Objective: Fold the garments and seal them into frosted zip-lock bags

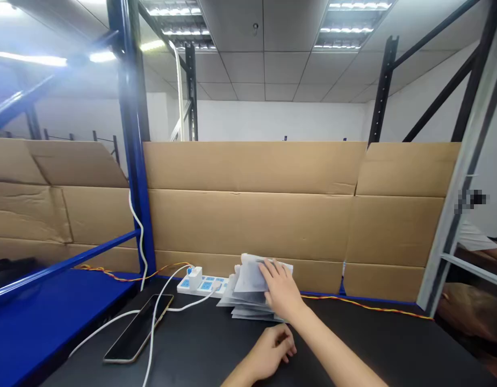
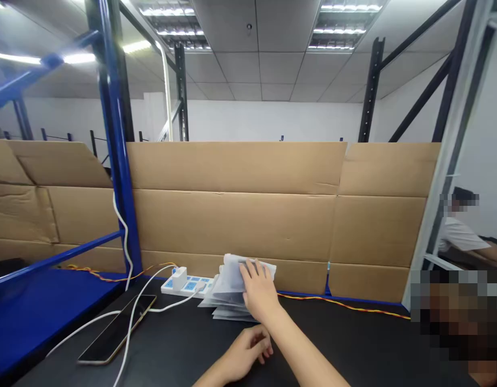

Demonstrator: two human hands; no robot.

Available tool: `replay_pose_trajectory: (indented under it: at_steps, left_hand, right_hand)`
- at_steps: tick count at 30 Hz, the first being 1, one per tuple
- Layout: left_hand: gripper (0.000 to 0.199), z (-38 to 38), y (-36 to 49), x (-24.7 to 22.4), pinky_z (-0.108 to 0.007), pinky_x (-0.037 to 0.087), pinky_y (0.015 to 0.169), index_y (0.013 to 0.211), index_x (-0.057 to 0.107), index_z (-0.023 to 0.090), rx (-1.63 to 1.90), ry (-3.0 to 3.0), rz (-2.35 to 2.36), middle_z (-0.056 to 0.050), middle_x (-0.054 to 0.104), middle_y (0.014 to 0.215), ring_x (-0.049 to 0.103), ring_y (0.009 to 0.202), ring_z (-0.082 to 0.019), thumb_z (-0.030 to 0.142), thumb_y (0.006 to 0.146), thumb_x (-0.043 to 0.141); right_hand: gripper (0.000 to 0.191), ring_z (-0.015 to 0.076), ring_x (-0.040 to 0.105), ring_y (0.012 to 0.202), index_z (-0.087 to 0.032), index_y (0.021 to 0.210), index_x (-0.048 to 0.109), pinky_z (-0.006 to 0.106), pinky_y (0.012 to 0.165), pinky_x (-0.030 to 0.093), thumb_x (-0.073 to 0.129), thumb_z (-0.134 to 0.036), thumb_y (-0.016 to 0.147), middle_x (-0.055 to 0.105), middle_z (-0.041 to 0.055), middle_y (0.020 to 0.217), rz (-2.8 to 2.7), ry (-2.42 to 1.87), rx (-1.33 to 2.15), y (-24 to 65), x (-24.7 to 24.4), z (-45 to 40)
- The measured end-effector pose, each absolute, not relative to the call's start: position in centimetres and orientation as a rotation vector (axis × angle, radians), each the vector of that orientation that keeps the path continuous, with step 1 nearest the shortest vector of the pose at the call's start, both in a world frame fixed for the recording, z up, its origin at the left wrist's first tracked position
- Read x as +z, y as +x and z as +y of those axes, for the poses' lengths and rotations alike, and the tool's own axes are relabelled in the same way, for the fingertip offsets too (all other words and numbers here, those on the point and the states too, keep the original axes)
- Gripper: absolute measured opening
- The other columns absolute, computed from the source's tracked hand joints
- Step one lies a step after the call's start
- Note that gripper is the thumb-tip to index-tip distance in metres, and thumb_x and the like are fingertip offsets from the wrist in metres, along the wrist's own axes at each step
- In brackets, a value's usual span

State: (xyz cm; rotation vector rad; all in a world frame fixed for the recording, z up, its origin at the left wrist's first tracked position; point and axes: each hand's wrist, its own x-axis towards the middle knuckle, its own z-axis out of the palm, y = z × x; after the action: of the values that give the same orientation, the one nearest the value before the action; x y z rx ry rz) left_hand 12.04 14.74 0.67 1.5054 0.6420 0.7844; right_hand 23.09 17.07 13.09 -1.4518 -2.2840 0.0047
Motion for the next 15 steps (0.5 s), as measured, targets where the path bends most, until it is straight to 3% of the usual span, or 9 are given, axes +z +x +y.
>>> replay_pose_trajectory:
  at_steps: [3, 5, 7, 9, 11, 15]
  left_hand:
    - [0.014, 14.0, 11.0, 1.4, -0.046, 0.029, 0.109, 0.092, 0.070, 0.025, 0.801, 1.790, 0.653, -0.006, 0.069, 0.109, 0.054, 0.114, -0.031, 0.029, 0.078, 0.071]
    - [0.032, 13.7, 10.4, 2.0, -0.047, 0.022, 0.114, 0.108, 0.069, 0.029, 0.738, 2.059, 0.664, -0.004, 0.064, 0.127, 0.046, 0.126, -0.032, 0.019, 0.077, 0.068]
    - [0.044, 13.6, 10.1, 2.5, -0.047, 0.025, 0.113, 0.119, 0.065, 0.032, 0.663, 2.262, 0.684, -0.004, 0.060, 0.134, 0.046, 0.128, -0.032, 0.016, 0.078, 0.065]
    - [0.043, 13.5, 10.1, 2.7, -0.044, 0.030, 0.111, 0.120, 0.065, 0.032, 0.650, 2.322, 0.707, -0.003, 0.061, 0.133, 0.049, 0.126, -0.031, 0.016, 0.079, 0.064]
    - [0.037, 13.3, 10.2, 2.9, -0.040, 0.034, 0.109, 0.116, 0.066, 0.032, 0.674, 2.347, 0.721, -0.003, 0.063, 0.128, 0.052, 0.122, -0.029, 0.018, 0.082, 0.064]
    - [0.035, 13.1, 10.5, 3.2, -0.039, 0.036, 0.108, 0.118, 0.064, 0.033, 0.662, 2.475, 0.692, -0.004, 0.063, 0.128, 0.053, 0.121, -0.027, 0.020, 0.085, 0.063]
  right_hand:
    - [0.103, 0.0429, 0.015, 0.147, -0.019, 0.152, 0.033, 0.060, 0.118, 0.013, 0.082, -0.045, 0.065, 0.023, 0.0142, 0.161, -2.405, -1.433, 0.163, 19.8, 11.5, 19.8]
    - [0.117, 0.0464, 0.016, 0.146, -0.018, 0.154, 0.027, 0.064, 0.114, 0.016, 0.084, -0.055, 0.058, 0.021, 0.0170, 0.161, -2.418, -1.441, 0.231, 19.1, 10.2, 20.7]
    - [0.118, 0.0459, 0.013, 0.147, -0.020, 0.155, 0.022, 0.067, 0.113, 0.015, 0.081, -0.059, 0.061, 0.018, 0.0161, 0.162, -2.408, -1.429, 0.258, 19.1, 9.4, 21.0]
    - [0.109, 0.0406, 0.011, 0.149, -0.022, 0.156, 0.019, 0.064, 0.116, 0.011, 0.073, -0.064, 0.070, 0.016, 0.0121, 0.163, -2.399, -1.387, 0.256, 20.0, 9.2, 20.7]
    - [0.087, 0.0328, 0.015, 0.149, -0.024, 0.154, 0.023, 0.056, 0.120, 0.013, 0.059, -0.060, 0.084, 0.018, 0.0085, 0.164, -2.343, -1.299, 0.210, 21.9, 9.2, 20.0]
    - [0.046, 0.0252, 0.042, 0.137, -0.022, 0.140, 0.047, 0.044, 0.114, 0.034, 0.042, -0.037, 0.097, 0.047, 0.0119, 0.148, -2.135, -1.210, 0.091, 29.1, 7.5, 17.8]
